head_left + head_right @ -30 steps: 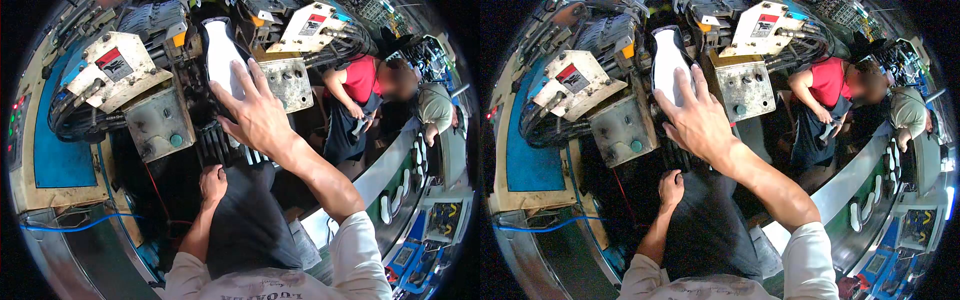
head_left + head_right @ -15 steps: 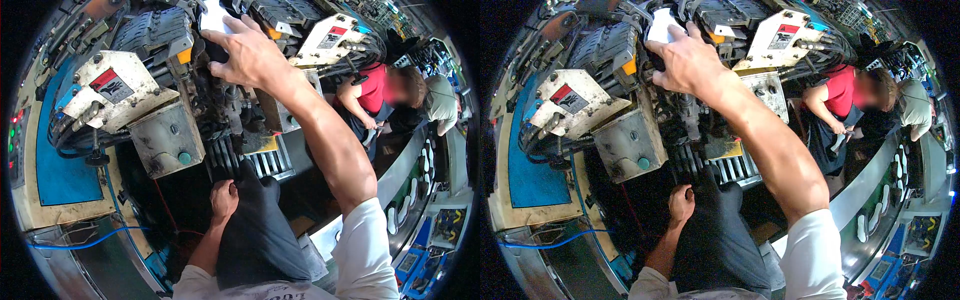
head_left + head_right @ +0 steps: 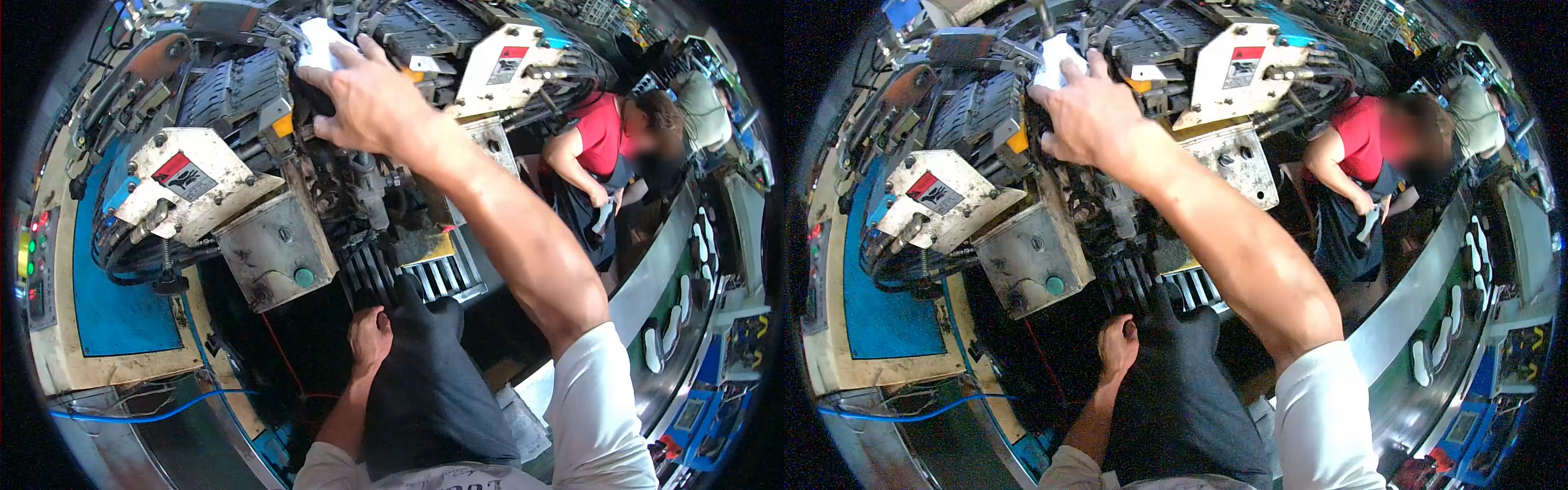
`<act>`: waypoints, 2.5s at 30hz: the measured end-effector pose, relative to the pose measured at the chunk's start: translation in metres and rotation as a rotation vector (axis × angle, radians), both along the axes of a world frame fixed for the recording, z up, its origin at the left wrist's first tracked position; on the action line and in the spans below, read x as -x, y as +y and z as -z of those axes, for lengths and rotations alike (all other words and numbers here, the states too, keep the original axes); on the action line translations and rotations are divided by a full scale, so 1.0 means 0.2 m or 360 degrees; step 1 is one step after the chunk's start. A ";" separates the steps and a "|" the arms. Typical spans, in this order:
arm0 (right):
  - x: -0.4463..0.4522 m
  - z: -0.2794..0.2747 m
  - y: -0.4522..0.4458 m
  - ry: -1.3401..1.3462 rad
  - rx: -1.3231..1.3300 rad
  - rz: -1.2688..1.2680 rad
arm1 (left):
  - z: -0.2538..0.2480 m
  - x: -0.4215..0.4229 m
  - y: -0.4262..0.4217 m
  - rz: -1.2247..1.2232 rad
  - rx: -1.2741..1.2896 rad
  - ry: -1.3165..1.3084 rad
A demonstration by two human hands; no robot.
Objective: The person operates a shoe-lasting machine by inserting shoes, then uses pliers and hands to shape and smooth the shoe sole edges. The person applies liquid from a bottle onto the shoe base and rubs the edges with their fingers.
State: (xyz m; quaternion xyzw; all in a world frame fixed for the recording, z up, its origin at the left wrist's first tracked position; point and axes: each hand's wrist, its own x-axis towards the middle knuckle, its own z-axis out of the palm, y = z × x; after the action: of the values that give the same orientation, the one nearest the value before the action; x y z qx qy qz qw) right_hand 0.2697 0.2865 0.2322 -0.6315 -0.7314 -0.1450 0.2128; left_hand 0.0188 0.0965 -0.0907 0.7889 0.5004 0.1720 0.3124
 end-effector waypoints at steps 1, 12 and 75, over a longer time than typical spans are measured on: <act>0.01 0.06 -0.06 -0.0046 -0.0201 -0.0025 | 0.00 0.00 0.00 -0.0007 0.0034 0.0017; 0.41 1.10 -1.48 0.0746 0.0592 0.0257 | -0.06 -0.01 -0.03 0.0041 0.0002 0.0108; 0.51 1.45 -1.37 0.0940 0.1198 0.0435 | -0.01 0.05 0.10 -0.0098 0.0149 0.0330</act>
State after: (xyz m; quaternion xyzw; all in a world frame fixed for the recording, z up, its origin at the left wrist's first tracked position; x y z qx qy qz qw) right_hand 0.1672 0.0119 -0.0569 -0.7687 -0.5520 0.2876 0.1472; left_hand 0.0096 0.1163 -0.0885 0.7714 0.5614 0.0753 0.2900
